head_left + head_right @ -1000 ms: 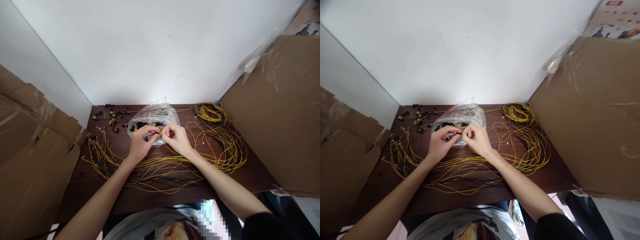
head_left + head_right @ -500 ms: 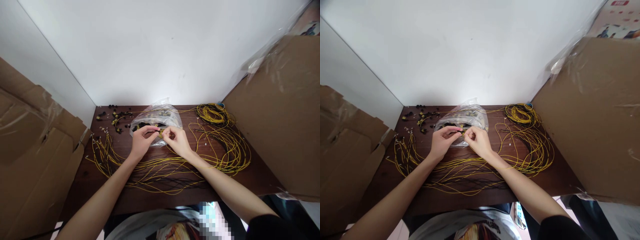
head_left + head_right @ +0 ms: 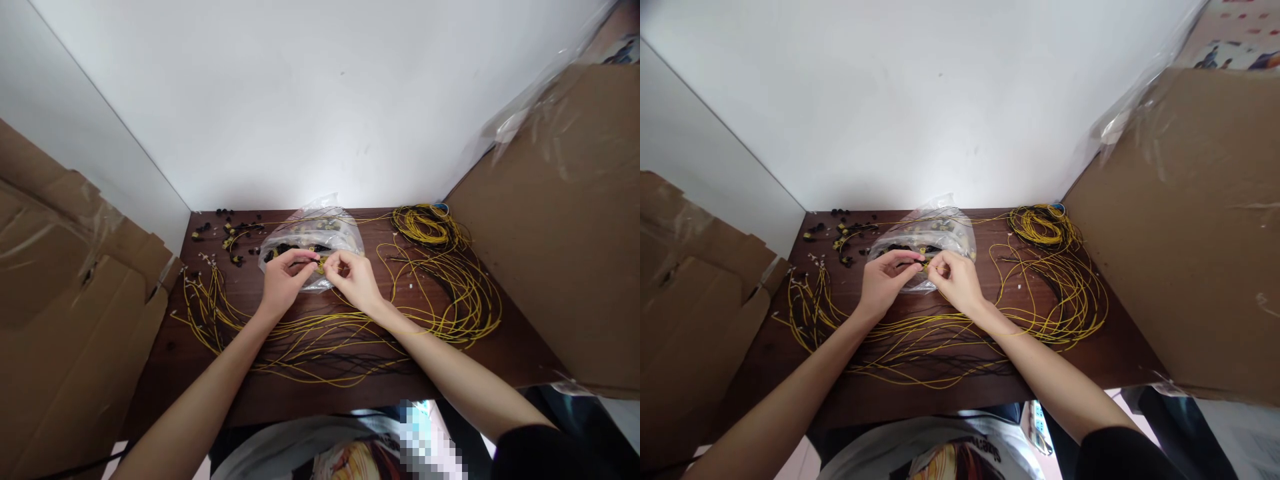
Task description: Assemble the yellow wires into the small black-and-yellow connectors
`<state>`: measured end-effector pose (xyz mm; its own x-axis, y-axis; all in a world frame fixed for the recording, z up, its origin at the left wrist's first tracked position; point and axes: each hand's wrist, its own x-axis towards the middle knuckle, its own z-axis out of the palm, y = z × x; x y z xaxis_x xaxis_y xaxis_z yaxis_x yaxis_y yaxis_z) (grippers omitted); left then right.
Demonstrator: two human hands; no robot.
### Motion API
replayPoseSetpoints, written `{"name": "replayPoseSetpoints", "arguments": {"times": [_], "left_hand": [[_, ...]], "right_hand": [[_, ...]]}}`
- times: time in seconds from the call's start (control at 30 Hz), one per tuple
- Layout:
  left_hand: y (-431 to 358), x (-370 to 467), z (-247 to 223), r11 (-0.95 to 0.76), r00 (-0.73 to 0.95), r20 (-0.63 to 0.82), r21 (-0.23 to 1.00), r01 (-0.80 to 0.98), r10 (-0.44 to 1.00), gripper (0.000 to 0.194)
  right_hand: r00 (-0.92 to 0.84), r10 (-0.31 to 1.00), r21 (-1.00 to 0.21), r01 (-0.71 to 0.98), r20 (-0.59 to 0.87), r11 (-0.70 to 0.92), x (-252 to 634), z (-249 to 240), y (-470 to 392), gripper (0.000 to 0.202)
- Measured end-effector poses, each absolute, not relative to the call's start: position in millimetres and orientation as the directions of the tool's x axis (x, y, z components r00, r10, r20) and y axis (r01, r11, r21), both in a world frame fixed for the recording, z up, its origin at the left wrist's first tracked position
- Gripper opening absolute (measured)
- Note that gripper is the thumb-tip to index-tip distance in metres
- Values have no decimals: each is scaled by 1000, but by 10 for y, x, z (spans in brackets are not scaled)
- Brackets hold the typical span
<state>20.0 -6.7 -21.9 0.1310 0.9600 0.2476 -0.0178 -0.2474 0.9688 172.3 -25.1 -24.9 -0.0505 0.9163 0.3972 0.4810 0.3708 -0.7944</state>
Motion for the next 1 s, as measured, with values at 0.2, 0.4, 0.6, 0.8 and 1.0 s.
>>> {"name": "replayPoseSetpoints", "arguments": {"times": [0.2, 0.4, 0.6, 0.8, 1.0], "left_hand": [[-73, 196, -200, -233, 138, 235, 972, -33, 962, 15], [-80, 194, -201, -249, 140, 247, 968, 0, 959, 16], [-74, 188, -235, -264, 161, 260, 964, 6, 952, 18], [-78, 180, -235, -286, 170, 278, 958, 22, 945, 17], [-72, 177, -250, -289, 173, 282, 957, 17, 944, 17]], "right_hand": [[-52, 912, -788, 484, 407, 380, 1718, -242, -256, 8], [-52, 910, -786, 485, 412, 383, 1714, -238, -263, 8], [-57, 909, -780, 494, 412, 385, 1717, -233, -258, 8], [-65, 906, -787, 472, 419, 398, 1720, -242, -256, 7], [-73, 907, -789, 468, 415, 399, 1726, -245, -262, 7]]}}
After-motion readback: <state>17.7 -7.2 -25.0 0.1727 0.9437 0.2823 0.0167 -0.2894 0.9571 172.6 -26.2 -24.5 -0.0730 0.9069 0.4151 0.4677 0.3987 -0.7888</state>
